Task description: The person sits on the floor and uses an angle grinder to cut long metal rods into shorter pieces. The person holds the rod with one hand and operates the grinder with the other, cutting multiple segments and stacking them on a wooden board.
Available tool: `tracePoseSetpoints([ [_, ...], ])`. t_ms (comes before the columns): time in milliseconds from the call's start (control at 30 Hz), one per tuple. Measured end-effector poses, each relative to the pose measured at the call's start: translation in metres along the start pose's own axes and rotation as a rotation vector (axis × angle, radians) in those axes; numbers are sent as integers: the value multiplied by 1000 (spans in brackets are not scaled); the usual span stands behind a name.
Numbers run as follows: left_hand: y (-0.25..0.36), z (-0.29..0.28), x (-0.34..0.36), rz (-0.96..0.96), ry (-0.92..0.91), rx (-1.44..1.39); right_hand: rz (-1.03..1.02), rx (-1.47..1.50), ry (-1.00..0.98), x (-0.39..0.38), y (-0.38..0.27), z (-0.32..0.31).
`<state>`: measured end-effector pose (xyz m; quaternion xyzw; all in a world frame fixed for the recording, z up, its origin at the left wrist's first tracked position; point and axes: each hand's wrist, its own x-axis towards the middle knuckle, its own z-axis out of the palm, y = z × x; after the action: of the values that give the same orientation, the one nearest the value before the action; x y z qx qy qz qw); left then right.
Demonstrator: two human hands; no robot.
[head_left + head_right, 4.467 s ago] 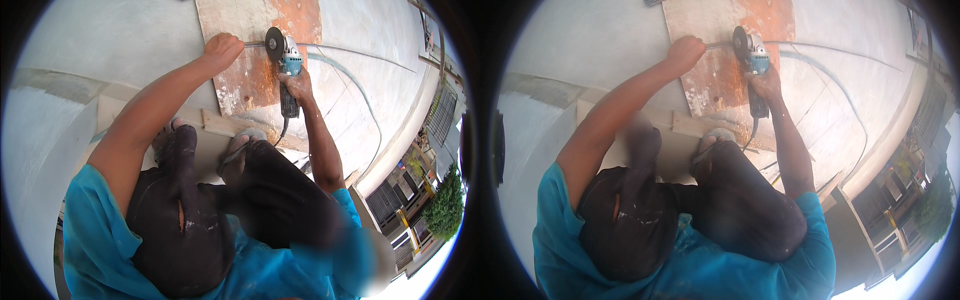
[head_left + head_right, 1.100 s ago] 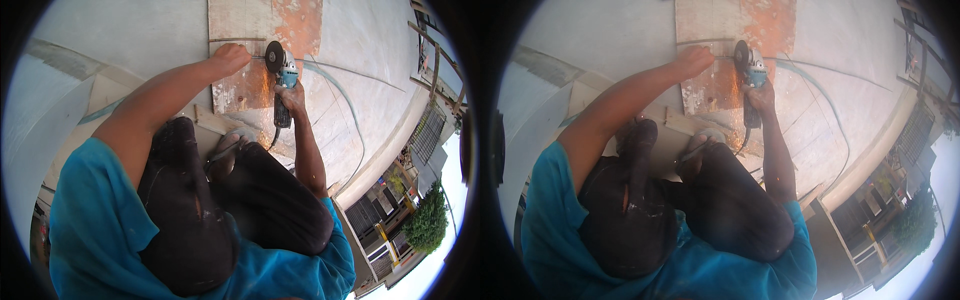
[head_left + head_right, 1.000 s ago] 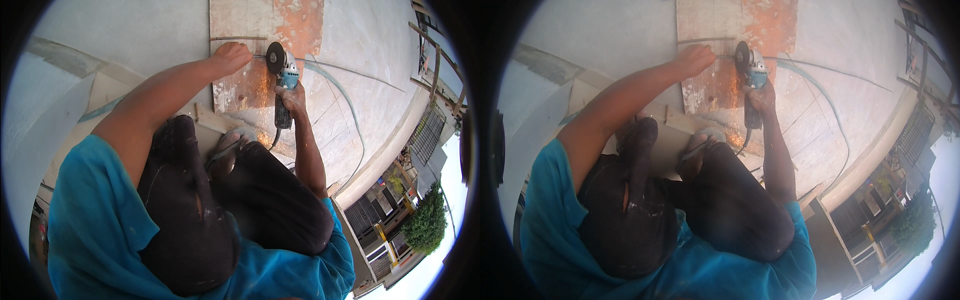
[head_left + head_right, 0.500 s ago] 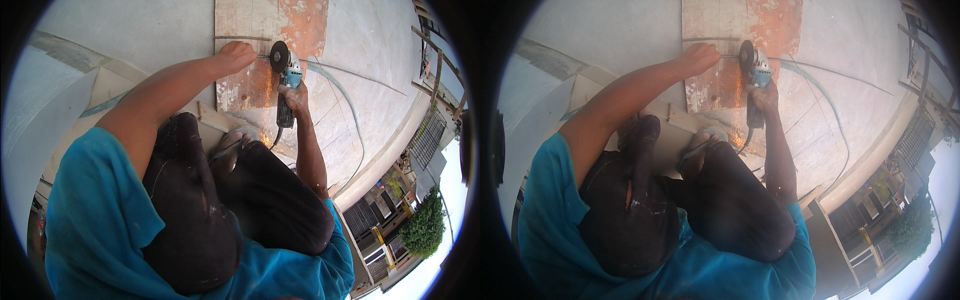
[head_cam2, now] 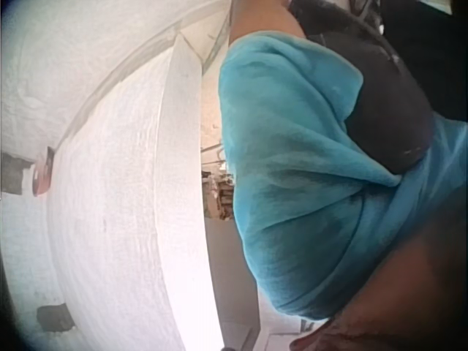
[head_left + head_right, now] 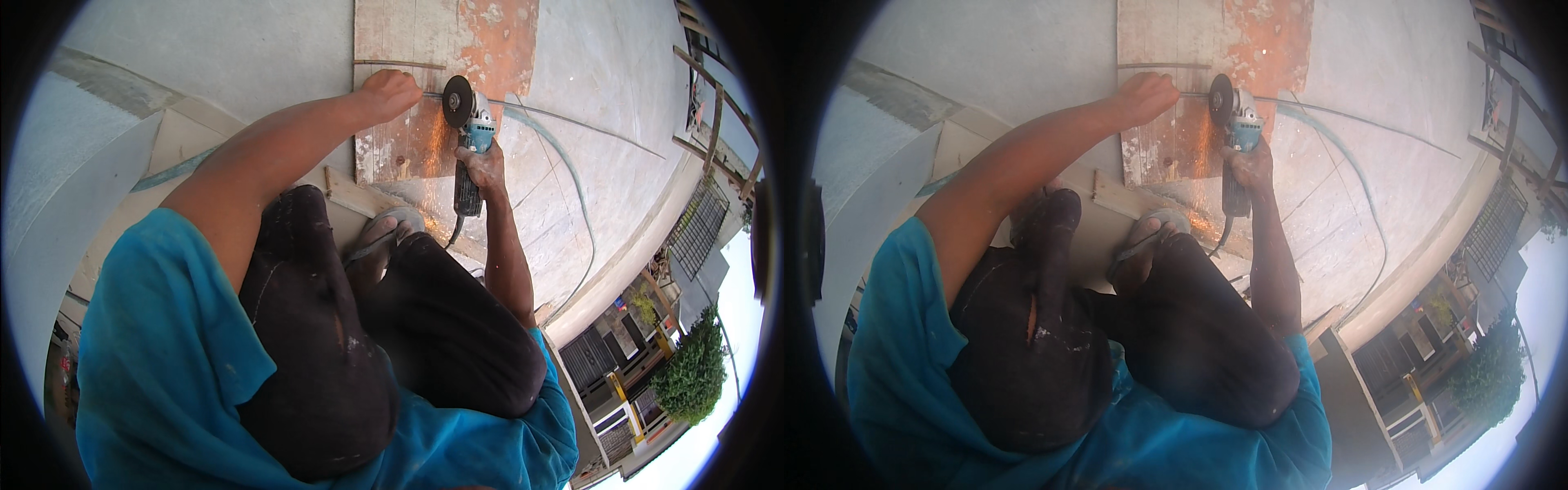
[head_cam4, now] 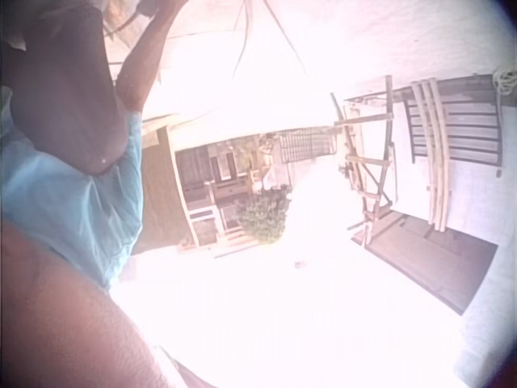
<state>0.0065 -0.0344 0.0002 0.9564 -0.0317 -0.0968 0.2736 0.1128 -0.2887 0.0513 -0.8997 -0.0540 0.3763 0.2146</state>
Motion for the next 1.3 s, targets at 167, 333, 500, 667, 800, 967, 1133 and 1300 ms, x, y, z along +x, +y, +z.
tracePoseSetpoints([
  [167,1,-3,0,-23,-40,-1,-73,53,-1,5,-6,2],
  [333,0,2,-1,-16,-12,-6,-26,32,11,10,-7,4],
  [500,-20,36,-4,149,234,-117,-35,10,-7,-5,-7,0],
  [667,-1,22,6,-127,-28,-89,129,181,52,-47,15,-15],
  [800,4,30,18,-324,-44,-252,178,399,159,-86,31,-29],
  [967,28,-10,29,-500,-233,-299,297,507,231,-122,43,-40],
  [1133,20,-4,21,-539,-129,-254,303,646,277,-137,57,-46],
  [1300,2,-6,-4,-515,-5,-217,268,734,339,-142,78,-53],
])
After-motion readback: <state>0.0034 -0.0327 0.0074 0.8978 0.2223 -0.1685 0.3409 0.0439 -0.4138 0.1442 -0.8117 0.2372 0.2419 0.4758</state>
